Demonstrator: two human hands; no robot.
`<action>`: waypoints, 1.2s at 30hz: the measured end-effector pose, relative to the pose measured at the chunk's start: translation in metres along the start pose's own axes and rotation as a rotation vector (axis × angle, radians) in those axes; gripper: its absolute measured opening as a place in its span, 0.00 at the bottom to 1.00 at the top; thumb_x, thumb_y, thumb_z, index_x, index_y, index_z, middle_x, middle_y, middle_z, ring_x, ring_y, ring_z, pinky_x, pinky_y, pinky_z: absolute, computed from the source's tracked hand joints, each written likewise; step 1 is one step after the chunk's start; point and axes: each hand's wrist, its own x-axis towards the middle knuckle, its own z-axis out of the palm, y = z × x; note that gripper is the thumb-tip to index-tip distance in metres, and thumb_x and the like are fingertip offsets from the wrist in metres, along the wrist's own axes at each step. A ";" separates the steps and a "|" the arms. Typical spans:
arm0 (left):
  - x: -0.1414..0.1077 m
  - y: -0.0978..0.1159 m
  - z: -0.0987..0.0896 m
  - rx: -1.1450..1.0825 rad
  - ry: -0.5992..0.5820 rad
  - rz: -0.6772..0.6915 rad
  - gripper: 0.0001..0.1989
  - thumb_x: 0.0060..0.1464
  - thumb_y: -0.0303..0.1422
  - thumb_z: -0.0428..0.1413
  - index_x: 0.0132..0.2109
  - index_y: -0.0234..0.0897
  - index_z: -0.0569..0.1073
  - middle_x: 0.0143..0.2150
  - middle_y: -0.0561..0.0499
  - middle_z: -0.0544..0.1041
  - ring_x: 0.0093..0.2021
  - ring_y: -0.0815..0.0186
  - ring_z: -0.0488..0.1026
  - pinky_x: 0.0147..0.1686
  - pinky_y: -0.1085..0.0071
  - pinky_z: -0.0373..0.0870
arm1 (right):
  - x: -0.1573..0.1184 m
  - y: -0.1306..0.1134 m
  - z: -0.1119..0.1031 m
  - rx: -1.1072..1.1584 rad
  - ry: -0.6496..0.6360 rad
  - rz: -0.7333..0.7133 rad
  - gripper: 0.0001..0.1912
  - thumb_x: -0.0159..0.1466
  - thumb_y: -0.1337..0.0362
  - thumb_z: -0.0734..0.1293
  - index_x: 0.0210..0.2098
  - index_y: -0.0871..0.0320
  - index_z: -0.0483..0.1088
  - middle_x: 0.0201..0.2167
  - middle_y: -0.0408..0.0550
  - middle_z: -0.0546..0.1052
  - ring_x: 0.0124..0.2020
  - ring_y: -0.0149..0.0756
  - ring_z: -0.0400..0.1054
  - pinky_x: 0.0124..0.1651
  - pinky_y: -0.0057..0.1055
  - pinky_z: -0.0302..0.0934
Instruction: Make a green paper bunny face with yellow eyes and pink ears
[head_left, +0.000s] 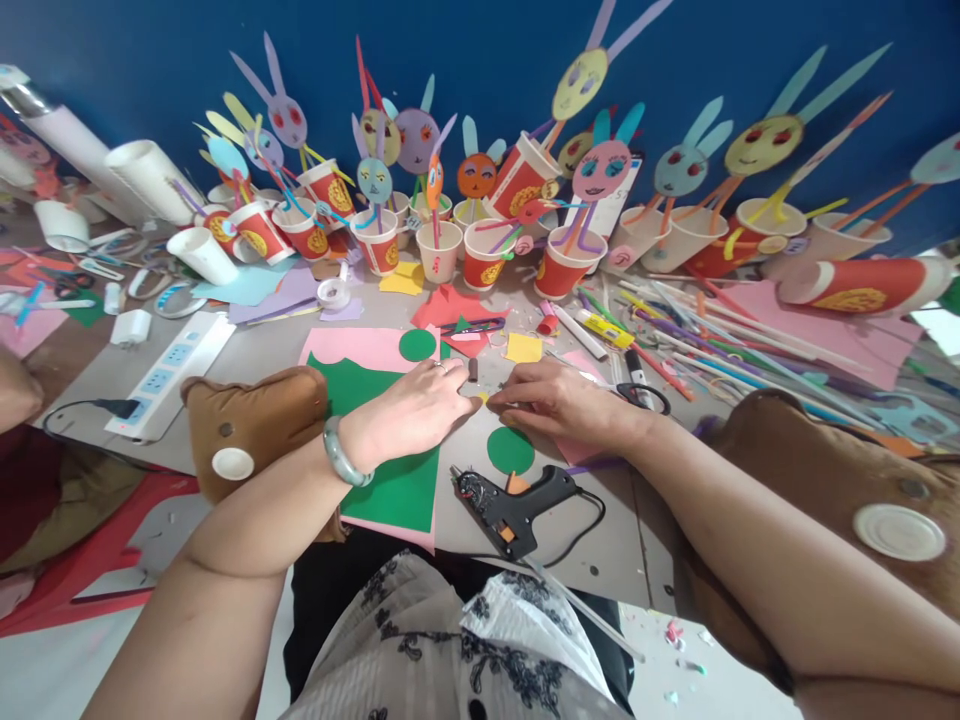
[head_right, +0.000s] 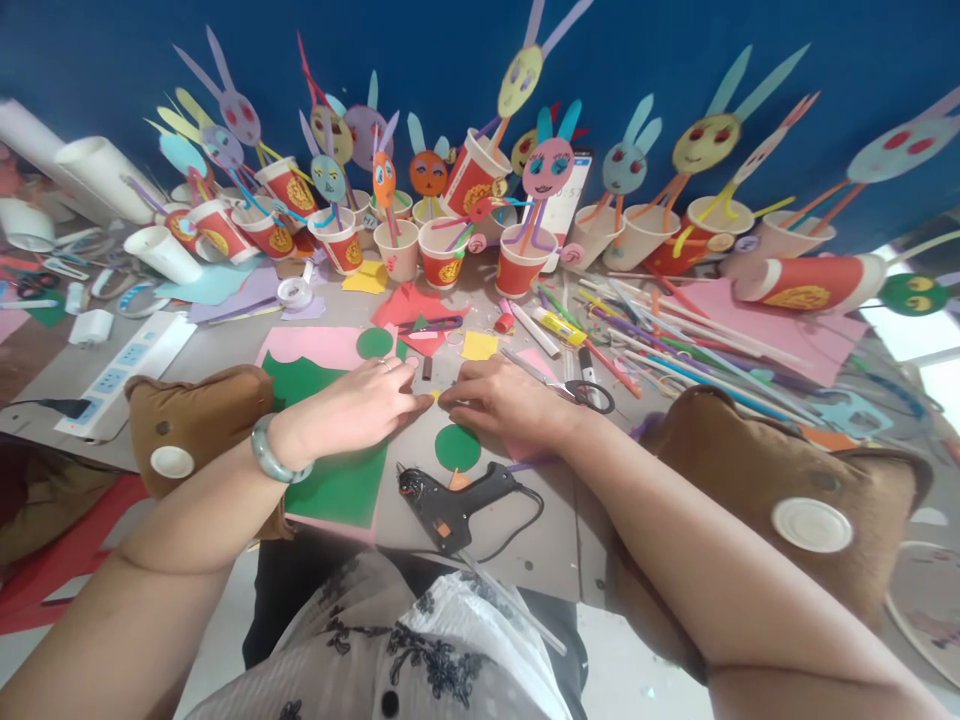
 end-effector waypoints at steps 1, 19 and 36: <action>0.000 0.000 0.000 -0.005 -0.002 0.003 0.11 0.65 0.27 0.49 0.43 0.34 0.77 0.44 0.42 0.71 0.50 0.56 0.69 0.49 0.59 0.66 | 0.000 -0.001 0.001 -0.041 0.003 -0.004 0.16 0.71 0.58 0.61 0.48 0.55 0.80 0.35 0.52 0.77 0.36 0.39 0.70 0.41 0.35 0.59; 0.025 -0.019 0.012 0.003 0.100 -0.144 0.11 0.66 0.28 0.51 0.47 0.32 0.78 0.51 0.41 0.74 0.50 0.57 0.70 0.50 0.60 0.67 | 0.003 -0.008 0.003 -0.310 -0.041 0.000 0.18 0.71 0.57 0.62 0.54 0.53 0.77 0.38 0.53 0.75 0.37 0.40 0.67 0.43 0.37 0.54; 0.028 -0.017 0.011 -0.141 0.045 -0.095 0.07 0.64 0.27 0.54 0.40 0.30 0.76 0.41 0.45 0.75 0.43 0.60 0.73 0.45 0.62 0.68 | 0.001 -0.011 -0.007 -0.140 -0.078 0.093 0.20 0.71 0.55 0.62 0.56 0.56 0.75 0.41 0.55 0.76 0.39 0.42 0.70 0.43 0.36 0.59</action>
